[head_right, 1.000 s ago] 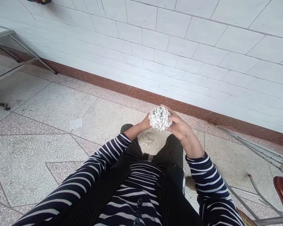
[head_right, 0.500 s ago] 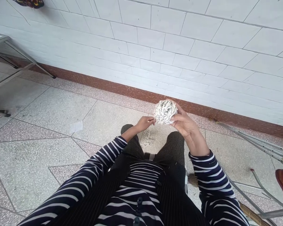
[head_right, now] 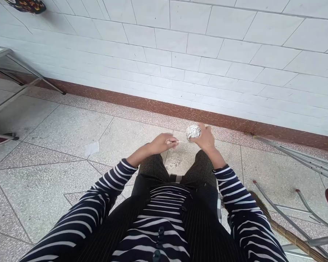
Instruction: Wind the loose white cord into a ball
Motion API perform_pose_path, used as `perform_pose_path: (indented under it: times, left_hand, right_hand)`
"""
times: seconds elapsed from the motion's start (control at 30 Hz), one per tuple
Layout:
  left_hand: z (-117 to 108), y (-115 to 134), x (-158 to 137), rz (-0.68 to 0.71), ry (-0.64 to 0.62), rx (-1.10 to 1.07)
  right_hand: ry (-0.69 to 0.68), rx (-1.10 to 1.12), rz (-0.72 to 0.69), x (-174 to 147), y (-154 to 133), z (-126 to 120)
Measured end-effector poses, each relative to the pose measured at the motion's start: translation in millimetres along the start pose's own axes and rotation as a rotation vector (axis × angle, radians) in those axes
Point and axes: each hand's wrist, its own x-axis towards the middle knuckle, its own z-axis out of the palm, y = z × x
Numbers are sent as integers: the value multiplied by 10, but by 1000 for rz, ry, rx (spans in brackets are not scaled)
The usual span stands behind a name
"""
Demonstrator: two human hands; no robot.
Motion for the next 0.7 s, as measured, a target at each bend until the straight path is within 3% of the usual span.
perform_pose_path:
  times: [0.1, 0.23, 0.4, 0.53, 0.7]
  left_hand:
    - [-104, -47, 189, 73, 114, 195]
    - [-38, -137, 342, 153, 119, 308]
    - [171, -313, 356, 20, 147, 215]
    - [242, -464, 352, -117, 125, 0]
    - [255, -517, 394, -60, 117, -112]
  right_hand:
    - [-178, 128, -8, -181, 103, 105]
    - [-326, 307, -44, -384, 171, 97]
    - [-422, 590, 7, -466, 177, -136]
    - [-296, 851, 97, -456, -36, -354]
    - [-137, 813, -109, -420, -520, -522]
